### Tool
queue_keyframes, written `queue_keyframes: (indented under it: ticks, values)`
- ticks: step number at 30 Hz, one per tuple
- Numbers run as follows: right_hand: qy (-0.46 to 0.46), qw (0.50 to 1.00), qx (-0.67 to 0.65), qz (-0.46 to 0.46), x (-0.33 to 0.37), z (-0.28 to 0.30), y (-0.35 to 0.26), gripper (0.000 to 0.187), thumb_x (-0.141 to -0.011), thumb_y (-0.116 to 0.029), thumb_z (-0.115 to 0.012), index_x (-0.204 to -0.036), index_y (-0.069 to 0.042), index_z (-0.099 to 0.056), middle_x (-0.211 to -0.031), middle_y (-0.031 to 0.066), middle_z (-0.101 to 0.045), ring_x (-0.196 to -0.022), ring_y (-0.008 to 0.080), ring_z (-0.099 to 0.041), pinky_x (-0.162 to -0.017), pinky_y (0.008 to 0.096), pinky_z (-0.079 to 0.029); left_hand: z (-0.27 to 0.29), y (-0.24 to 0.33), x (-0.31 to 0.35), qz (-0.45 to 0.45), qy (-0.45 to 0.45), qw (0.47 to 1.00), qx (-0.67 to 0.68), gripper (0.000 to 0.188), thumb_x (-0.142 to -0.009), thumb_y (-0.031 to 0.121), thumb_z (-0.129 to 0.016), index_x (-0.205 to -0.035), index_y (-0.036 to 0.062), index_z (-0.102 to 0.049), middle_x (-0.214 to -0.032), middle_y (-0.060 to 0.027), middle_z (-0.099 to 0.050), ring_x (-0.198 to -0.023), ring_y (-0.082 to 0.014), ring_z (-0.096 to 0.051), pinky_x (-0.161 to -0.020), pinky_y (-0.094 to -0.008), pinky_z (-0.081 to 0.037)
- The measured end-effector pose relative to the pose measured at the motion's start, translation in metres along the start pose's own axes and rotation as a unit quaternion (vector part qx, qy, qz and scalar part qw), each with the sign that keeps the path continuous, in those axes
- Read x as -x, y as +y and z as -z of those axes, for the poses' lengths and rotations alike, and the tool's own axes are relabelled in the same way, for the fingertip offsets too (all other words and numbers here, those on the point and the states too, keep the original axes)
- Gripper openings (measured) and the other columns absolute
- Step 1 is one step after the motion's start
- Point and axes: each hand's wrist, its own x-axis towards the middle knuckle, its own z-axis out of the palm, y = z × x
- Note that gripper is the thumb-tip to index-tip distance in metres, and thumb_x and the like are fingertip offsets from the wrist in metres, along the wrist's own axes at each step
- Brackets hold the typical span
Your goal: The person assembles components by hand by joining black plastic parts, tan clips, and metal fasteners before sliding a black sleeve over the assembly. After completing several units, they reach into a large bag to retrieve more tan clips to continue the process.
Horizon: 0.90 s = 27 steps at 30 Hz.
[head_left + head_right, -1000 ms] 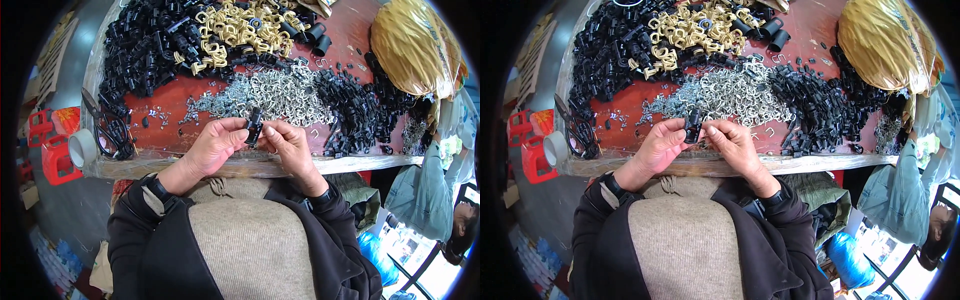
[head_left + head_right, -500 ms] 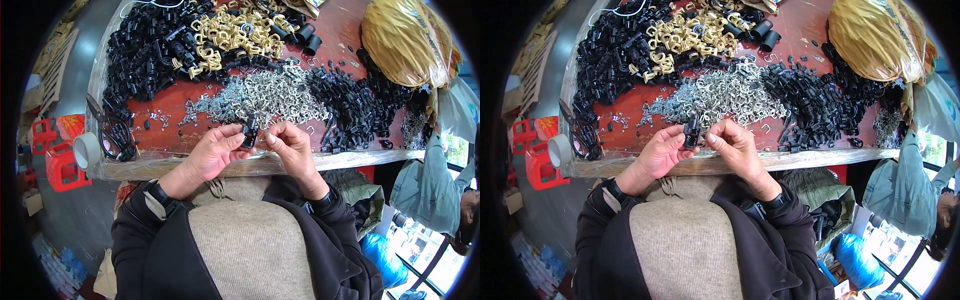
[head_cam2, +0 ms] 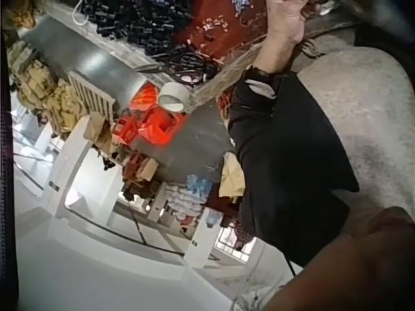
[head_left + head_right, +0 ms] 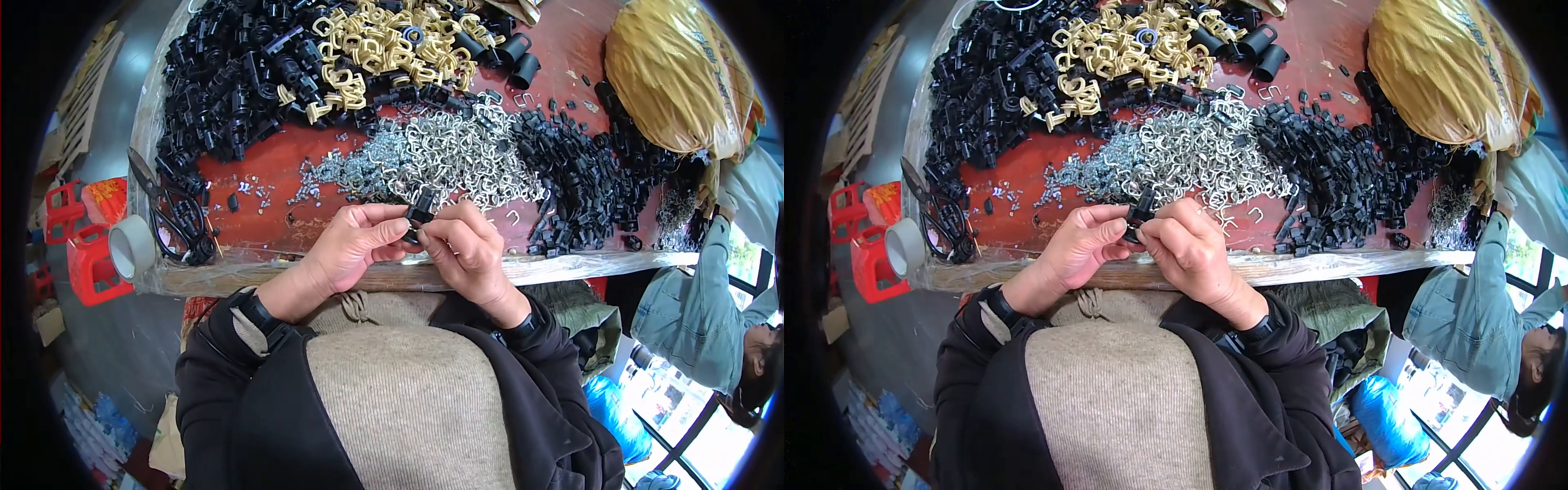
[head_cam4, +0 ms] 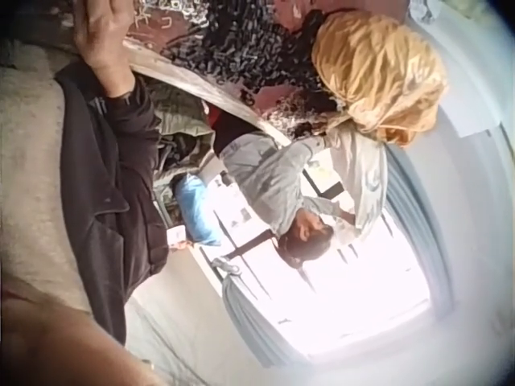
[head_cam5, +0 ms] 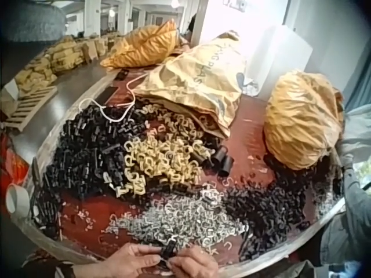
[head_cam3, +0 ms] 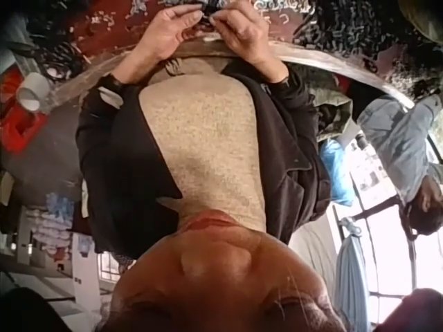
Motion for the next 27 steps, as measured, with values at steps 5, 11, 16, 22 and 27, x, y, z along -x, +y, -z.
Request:
queue_keyframes:
  ticks: [5, 11, 16, 22, 27]
  values:
    - [-0.005, 0.997, 0.037, 0.068, 0.002, -0.001, 0.003, 0.012, -0.067, -0.002, -0.064, -0.072, -0.003, -0.053, -0.068, 0.0063, -0.048, -0.057, 0.0168, -0.048, -0.051, 0.0264, -0.040, -0.004, 0.000, 0.003, -0.007, 0.004, 0.998, -0.067, 0.032, -0.078, 0.013, -0.058, -0.106, -0.0014, -0.050, -0.093, -0.0091, -0.058, -0.080, -0.0154, -0.058, -0.065, -0.0240, -0.049]
    - [0.004, 0.892, -0.349, -0.287, 0.018, -0.004, 0.003, 0.020, -0.067, -0.003, -0.065, -0.073, -0.005, -0.046, -0.072, 0.0012, -0.045, -0.059, 0.0071, -0.043, -0.050, 0.0218, -0.037, -0.010, -0.003, 0.005, -0.035, 0.023, 0.993, -0.110, 0.030, -0.077, 0.007, -0.055, -0.104, -0.0041, -0.050, -0.093, -0.0076, -0.056, -0.079, -0.0135, -0.056, -0.069, -0.0226, -0.046]
    - [0.050, 0.959, -0.216, -0.178, 0.055, 0.039, -0.006, 0.019, -0.068, -0.006, -0.065, -0.075, -0.004, -0.048, -0.072, 0.0031, -0.046, -0.058, 0.0097, -0.045, -0.050, 0.0229, -0.037, -0.012, 0.002, 0.012, -0.016, 0.013, 0.990, -0.137, 0.030, -0.076, 0.006, -0.053, -0.104, -0.0044, -0.048, -0.093, -0.0113, -0.056, -0.077, -0.0167, -0.057, -0.063, -0.0220, -0.048]
    - [0.287, 0.869, 0.304, -0.265, 0.200, 0.139, -0.018, 0.009, -0.065, 0.002, -0.058, -0.068, -0.003, -0.052, -0.066, 0.0071, -0.052, -0.056, 0.0170, -0.051, -0.051, 0.0254, -0.041, -0.004, -0.012, -0.005, -0.006, -0.015, 0.994, -0.112, 0.030, -0.079, 0.009, -0.054, -0.106, -0.0011, -0.046, -0.096, -0.0151, -0.056, -0.076, -0.0199, -0.058, -0.062, -0.0222, -0.048]
    - [0.177, 0.735, 0.529, -0.384, 0.328, 0.181, -0.026, 0.021, -0.062, -0.009, -0.060, -0.082, -0.007, -0.054, -0.081, 0.0079, -0.052, -0.073, 0.0256, -0.052, -0.064, 0.0348, -0.041, -0.010, -0.021, -0.009, 0.005, -0.010, 0.997, -0.082, 0.027, -0.081, 0.010, -0.053, -0.106, 0.0029, -0.046, -0.099, -0.0164, -0.055, -0.077, -0.0205, -0.059, -0.061, -0.0226, -0.049]
